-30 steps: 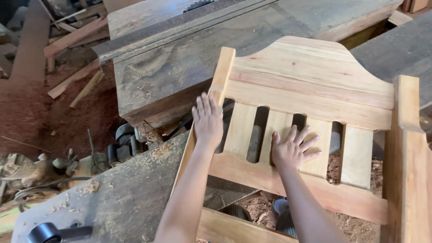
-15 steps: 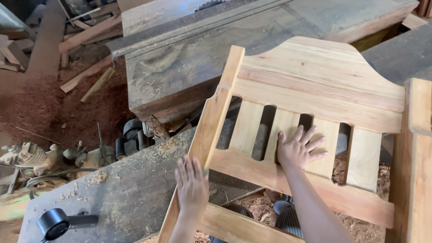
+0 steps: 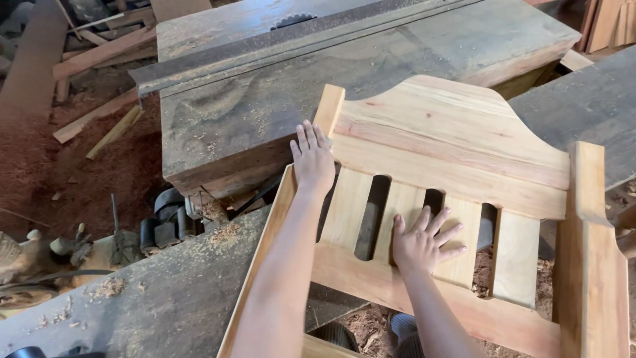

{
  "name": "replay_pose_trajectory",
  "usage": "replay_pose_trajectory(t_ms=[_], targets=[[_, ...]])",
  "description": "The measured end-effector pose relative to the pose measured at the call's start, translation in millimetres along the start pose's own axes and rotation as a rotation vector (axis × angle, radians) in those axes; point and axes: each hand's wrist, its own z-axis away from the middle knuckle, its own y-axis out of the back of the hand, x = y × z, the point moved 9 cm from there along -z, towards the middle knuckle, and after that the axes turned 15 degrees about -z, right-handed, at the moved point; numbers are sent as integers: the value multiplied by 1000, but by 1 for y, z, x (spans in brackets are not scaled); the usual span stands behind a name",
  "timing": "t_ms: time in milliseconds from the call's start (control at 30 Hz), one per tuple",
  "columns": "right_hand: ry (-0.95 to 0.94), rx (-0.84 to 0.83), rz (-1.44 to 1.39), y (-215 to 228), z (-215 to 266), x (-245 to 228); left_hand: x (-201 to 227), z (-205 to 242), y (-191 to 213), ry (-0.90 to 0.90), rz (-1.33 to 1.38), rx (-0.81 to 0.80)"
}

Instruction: Sand a wooden furniture headboard frame using a piece of sandpaper.

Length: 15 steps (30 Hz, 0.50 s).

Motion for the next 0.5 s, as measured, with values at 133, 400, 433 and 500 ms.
replay_pose_trajectory(t_ms=[133, 400, 433, 500], targets=[[26, 30, -30, -1, 0, 0, -23, 73, 6, -59, -30, -17], [36, 20, -63, -8, -3, 8, -56, 168, -8, 14, -28, -131], [58, 45, -60, -9, -6, 7, -54, 160, -7, 1, -15, -66], [48, 31, -43, -6, -3, 6, -48, 130, 2, -12, -3, -73]])
